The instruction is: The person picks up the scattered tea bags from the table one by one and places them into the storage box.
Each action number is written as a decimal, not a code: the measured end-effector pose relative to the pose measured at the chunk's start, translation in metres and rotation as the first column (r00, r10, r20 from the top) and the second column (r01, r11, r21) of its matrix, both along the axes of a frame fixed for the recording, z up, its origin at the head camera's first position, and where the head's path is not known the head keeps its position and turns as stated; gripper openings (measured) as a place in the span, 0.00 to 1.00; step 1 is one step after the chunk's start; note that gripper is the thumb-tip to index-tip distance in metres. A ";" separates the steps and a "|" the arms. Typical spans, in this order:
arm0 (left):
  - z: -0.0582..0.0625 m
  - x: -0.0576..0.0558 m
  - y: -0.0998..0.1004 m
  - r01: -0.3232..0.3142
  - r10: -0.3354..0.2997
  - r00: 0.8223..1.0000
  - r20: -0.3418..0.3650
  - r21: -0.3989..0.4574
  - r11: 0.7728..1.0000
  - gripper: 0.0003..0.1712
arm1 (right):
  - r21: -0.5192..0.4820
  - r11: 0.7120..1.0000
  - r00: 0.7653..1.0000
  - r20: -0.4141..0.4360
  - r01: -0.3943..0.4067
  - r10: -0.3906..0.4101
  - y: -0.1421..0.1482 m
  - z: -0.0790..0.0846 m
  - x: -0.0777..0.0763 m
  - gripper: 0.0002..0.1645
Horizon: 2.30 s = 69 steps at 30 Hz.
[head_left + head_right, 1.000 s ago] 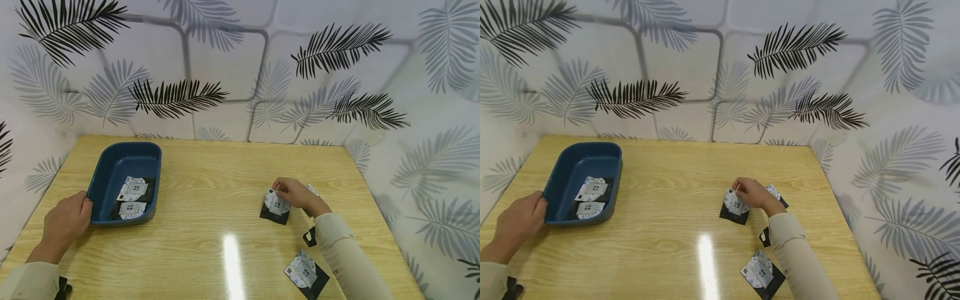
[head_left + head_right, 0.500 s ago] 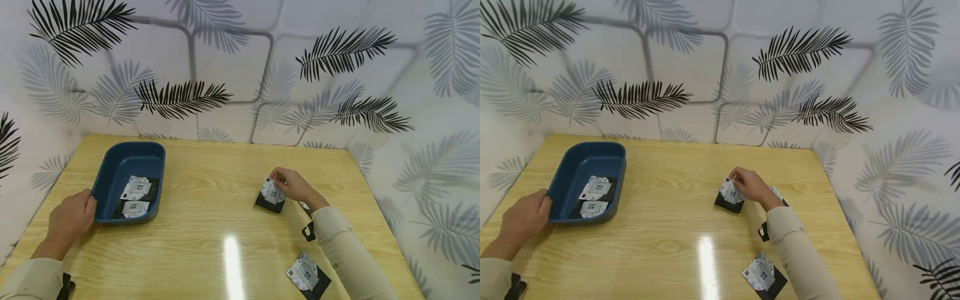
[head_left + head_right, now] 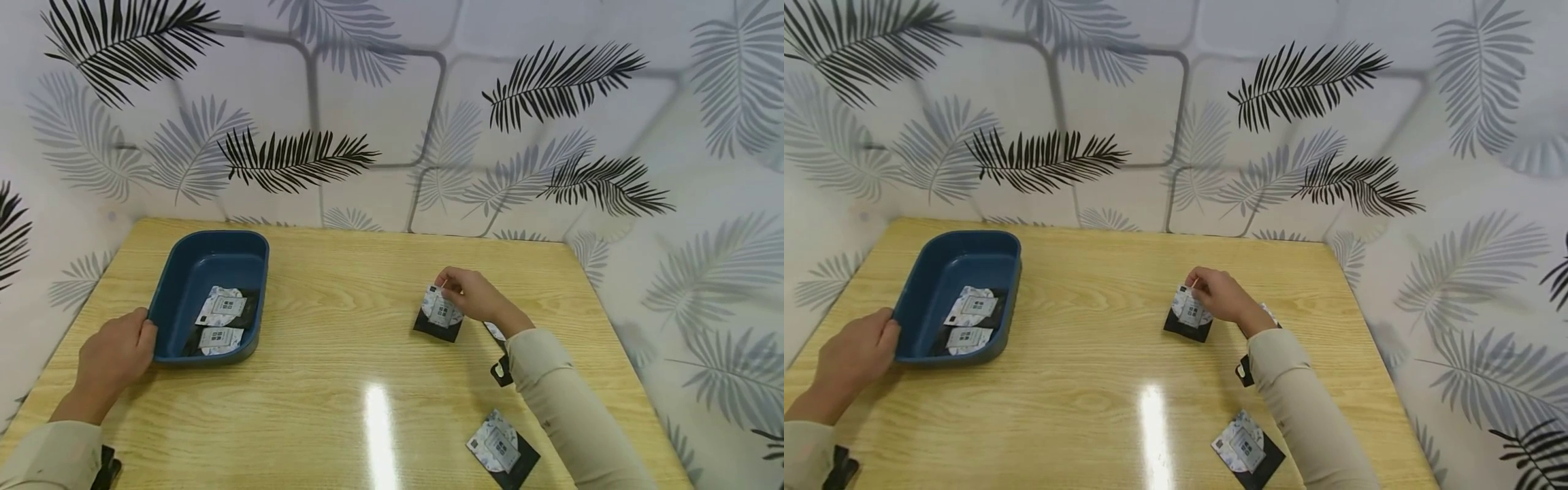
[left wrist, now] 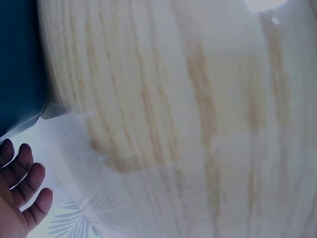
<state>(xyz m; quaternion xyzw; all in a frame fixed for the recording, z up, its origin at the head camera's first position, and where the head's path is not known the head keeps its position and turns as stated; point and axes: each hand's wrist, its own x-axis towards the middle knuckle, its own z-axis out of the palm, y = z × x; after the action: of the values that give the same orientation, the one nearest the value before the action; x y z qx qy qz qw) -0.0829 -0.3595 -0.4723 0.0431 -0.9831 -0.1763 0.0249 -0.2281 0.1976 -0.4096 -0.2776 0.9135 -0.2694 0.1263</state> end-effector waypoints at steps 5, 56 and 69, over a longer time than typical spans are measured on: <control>-0.001 0.000 -0.001 -0.005 0.005 1.000 0.002 0.001 1.000 0.18 | -0.006 1.000 1.000 0.002 -0.009 0.009 -0.005 0.002 0.000 0.08; -0.004 0.003 0.001 -0.017 0.018 1.000 -0.024 0.016 1.000 0.18 | 0.016 0.993 0.991 -0.056 -0.120 0.121 -0.071 0.023 -0.014 0.06; -0.004 0.002 0.001 -0.022 0.023 0.999 -0.039 0.016 1.000 0.18 | 0.008 0.993 0.990 -0.080 -0.115 0.115 -0.077 0.020 -0.013 0.05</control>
<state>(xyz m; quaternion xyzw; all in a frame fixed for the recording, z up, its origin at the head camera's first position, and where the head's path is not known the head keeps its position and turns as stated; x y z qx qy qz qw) -0.0812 -0.3584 -0.4766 0.0508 -0.9804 -0.1847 0.0456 -0.2409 0.1206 -0.3892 -0.3401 0.9008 -0.2487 0.1051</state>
